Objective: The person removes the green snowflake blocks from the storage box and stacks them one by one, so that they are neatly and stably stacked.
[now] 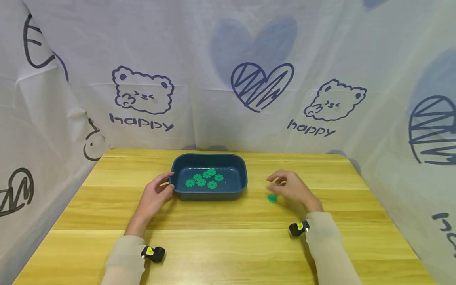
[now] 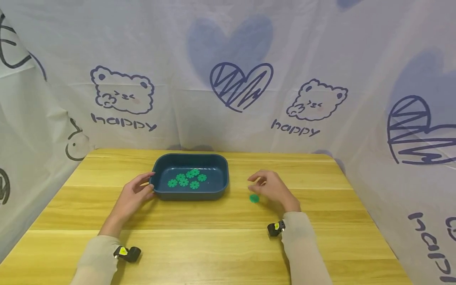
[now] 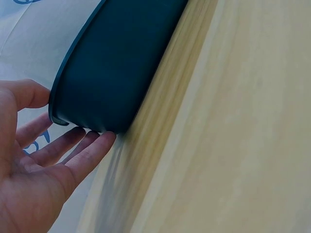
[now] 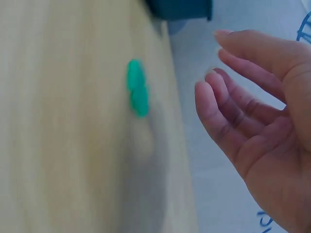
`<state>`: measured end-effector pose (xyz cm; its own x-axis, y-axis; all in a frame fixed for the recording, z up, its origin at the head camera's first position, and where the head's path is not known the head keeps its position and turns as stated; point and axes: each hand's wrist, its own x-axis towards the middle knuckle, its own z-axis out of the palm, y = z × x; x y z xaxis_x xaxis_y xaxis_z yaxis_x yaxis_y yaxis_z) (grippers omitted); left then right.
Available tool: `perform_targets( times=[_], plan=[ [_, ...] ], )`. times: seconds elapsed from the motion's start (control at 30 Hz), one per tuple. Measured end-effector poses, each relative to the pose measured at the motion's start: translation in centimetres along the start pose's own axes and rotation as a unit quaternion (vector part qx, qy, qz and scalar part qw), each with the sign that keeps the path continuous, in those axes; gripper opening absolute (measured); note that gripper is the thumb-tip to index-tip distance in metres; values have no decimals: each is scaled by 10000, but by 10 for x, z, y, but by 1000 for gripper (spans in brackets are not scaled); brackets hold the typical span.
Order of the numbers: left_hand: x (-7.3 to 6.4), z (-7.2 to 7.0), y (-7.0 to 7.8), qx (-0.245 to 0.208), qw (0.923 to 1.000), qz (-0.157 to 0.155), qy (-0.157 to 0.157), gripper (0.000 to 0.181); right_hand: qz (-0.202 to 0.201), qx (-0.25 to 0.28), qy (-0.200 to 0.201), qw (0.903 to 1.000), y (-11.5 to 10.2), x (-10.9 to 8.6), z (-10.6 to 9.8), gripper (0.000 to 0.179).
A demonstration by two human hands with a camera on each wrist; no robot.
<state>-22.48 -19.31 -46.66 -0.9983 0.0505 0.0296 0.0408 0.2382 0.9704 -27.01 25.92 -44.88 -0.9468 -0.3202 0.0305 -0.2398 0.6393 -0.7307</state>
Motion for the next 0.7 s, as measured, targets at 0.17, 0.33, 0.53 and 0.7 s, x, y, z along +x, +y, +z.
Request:
perform_targets(
  times=[0.17,0.33,0.53,0.7],
  plan=[
    [0,-1,-1,28,10000,-27,29,47,-421,289,179,9985,-25,13,0,28],
    [-1,-2,-1,64,10000,-45,33,47,-861,427,168,9952,-49,30,6,22],
    [0,-2,-1,33,10000,-47,22,47,-1009,547,-110,9933,-70,46,19,23],
    [0,-1,1,29,10000,-44,18,47,-1191,641,-339,9902,-84,59,33,23]
  ],
)
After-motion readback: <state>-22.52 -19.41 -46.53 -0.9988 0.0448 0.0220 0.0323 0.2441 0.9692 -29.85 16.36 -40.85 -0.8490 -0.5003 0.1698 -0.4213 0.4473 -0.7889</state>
